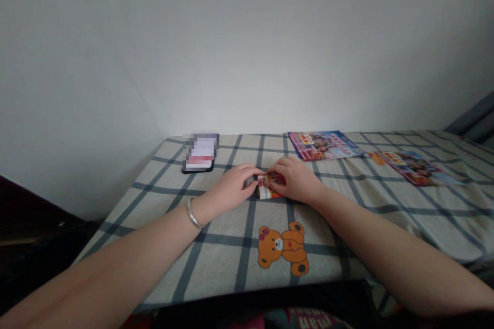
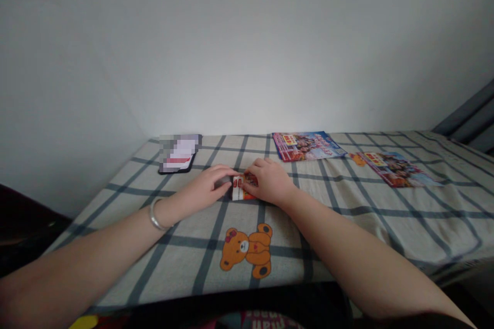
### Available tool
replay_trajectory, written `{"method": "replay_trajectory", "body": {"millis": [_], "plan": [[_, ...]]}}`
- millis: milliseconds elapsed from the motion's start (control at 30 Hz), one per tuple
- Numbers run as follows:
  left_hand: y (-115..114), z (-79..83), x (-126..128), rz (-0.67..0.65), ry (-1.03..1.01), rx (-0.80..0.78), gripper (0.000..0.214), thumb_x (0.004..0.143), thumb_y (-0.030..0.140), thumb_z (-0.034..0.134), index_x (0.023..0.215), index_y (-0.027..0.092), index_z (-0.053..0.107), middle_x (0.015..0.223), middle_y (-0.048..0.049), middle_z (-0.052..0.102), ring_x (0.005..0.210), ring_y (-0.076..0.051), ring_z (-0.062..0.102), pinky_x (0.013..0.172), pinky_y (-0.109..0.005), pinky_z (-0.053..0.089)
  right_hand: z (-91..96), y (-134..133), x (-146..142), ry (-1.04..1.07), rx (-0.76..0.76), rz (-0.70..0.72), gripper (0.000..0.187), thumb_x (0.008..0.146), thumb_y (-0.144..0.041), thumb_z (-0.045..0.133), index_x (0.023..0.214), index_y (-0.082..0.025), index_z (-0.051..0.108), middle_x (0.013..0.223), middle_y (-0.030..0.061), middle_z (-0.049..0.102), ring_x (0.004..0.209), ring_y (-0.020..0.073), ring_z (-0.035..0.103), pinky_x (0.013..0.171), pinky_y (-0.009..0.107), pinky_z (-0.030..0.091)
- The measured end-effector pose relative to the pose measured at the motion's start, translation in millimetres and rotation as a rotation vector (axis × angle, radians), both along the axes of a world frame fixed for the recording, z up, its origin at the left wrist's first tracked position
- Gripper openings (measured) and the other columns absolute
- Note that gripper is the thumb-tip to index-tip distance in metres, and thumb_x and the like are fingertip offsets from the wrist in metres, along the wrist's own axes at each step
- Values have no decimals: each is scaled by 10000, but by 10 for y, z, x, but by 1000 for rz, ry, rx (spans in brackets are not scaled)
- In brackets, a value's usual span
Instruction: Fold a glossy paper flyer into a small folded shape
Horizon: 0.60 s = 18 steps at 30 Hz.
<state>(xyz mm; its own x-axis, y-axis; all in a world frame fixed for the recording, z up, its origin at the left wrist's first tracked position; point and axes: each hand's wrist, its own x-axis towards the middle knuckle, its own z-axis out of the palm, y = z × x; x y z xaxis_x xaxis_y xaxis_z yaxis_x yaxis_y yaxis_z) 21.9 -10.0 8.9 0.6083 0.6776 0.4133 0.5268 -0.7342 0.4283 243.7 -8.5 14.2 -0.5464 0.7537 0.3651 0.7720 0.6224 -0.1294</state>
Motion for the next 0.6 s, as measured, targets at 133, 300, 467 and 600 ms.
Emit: {"method": "replay_trajectory", "body": {"millis": [133,300,467,600], "plan": [[-25,27,43,12,-90,-64,201,900,166,534,1060,213,647,1051,-44,650,1005,-182,603,908,-347,494,-3,-13,-16,20,-9,36,295,877,-414,604,1048,-191,692,1030,93,668,979,224,593,894,357,459],[-44,59,57,14,-178,-108,181,882,124,548,994,214,658,1010,-29,658,951,-168,620,871,-333,513,-10,-5,-40,73,-28,82,291,871,-354,619,1095,-174,661,1047,95,682,993,222,594,904,363,454],[-62,65,56,6,-213,-129,229,872,104,557,1049,225,636,1048,-21,667,987,-169,624,913,-353,513,13,10,-42,139,-45,112,95,848,-202,628,930,-190,675,926,54,690,913,197,595,842,328,456],[-66,39,62,21,-237,-144,225,883,135,556,1082,222,614,1068,-34,661,959,-169,641,878,-353,540,41,3,-35,163,-36,106,75,845,-173,630,904,-191,673,883,43,679,862,186,589,804,310,448]]}}
